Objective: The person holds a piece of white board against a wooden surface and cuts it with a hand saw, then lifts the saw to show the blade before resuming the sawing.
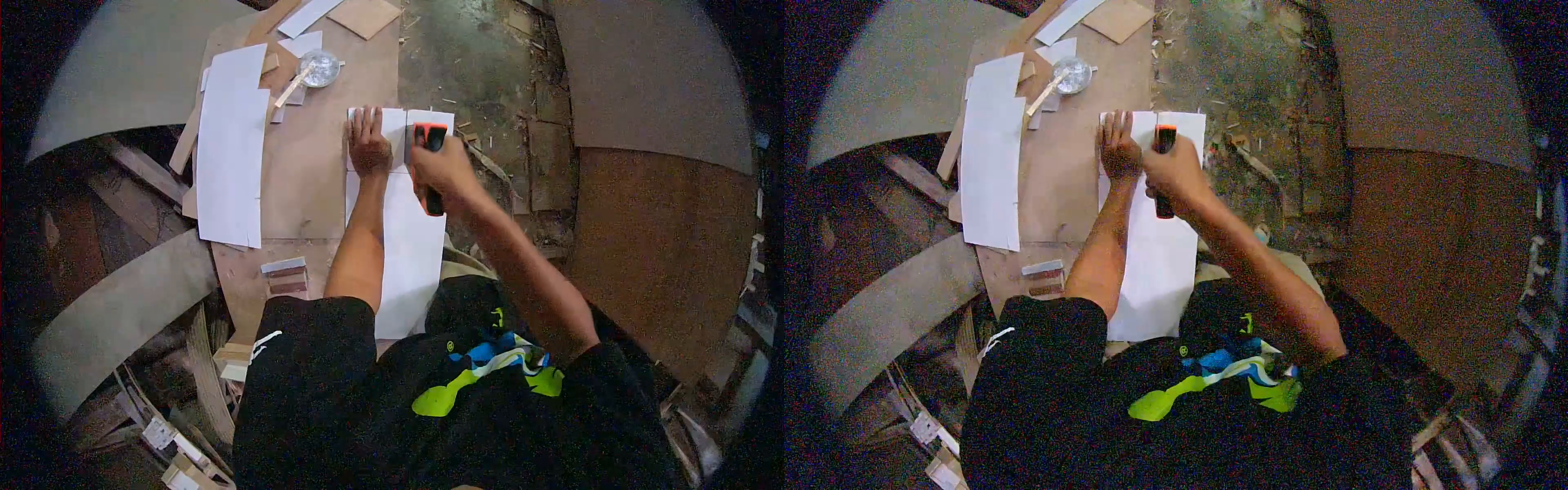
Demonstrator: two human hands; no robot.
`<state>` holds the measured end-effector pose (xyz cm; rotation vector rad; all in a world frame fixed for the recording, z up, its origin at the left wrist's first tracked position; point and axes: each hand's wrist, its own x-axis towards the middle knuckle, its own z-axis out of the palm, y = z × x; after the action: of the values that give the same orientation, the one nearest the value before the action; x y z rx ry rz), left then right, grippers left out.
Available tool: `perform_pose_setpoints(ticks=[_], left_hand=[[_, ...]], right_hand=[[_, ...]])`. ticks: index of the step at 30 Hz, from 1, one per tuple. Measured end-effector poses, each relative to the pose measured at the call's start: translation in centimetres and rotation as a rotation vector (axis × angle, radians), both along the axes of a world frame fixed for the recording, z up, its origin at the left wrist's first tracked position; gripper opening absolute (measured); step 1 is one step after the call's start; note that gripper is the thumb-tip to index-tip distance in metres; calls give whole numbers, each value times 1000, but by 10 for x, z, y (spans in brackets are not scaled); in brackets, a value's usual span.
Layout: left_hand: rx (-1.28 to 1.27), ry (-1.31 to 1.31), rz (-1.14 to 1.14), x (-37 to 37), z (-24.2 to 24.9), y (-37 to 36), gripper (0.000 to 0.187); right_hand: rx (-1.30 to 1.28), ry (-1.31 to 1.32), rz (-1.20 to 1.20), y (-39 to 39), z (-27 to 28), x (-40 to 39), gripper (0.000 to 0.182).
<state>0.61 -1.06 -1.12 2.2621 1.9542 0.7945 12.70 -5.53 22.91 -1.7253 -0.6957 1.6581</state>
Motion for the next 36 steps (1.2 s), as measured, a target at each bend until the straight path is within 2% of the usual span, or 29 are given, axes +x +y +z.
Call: perform_pose_setpoints(ticks=[2,5,6,7,9,10,12,13,15,16,18,21,23,25,28,29,31,33,34,36], left_hand=[[15,-23,-6,0,-2,5,54],[33,-35,0,0,-2,4,52],[34,-35,0,0,-3,0,52],[11,-25,-4,0,-5,1,54],[-37,-6,-9,-2,-12,3,57],[-41,-4,-10,-1,-11,1,58],[-46,3,-13,-1,-7,1,59],[-19,-6,-9,-1,-5,0,57],[37,-22,0,1,2,-1,53],[28,-10,-7,0,-3,-1,53],[22,15,-33,-5,-12,4,54],[7,-40,-27,-2,-4,1,54],[-6,-15,-17,1,1,-1,53],[-3,8,-6,0,0,-1,53],[-26,19,-3,0,0,-1,54],[-17,13,-4,0,0,0,54],[-2,0,-4,0,-4,0,55],[-7,2,-7,-1,-2,-1,55],[-8,2,-15,0,1,-1,55],[-12,-28,-23,2,-1,-3,54]], right_hand=[[-1,36,-13,2,40,3,11],[37,2,11,-26,96,6,19],[-37,-42,87,-41,108,13,18],[-25,-98,20,-60,121,10,16],[-118,-21,44,-90,143,17,13],[-4,-124,71,-106,141,14,9],[-20,-72,-4,-123,123,10,16],[-1,-81,49,-123,118,8,17],[37,-96,155,-108,109,-8,21],[17,-11,157,-90,124,-21,24],[182,13,188,-83,112,-47,25],[492,-30,-65,-102,102,-49,13],[88,-9,-10,-107,115,-20,17],[-13,8,-35,-111,123,-7,13],[122,-121,27,-122,117,-6,13],[24,-68,30,-121,121,-5,13],[97,-100,5,-118,105,-12,13],[233,-280,12,-108,64,-21,15],[148,-305,-6,-100,14,-22,14],[201,-296,-58,-72,-73,-17,13]])
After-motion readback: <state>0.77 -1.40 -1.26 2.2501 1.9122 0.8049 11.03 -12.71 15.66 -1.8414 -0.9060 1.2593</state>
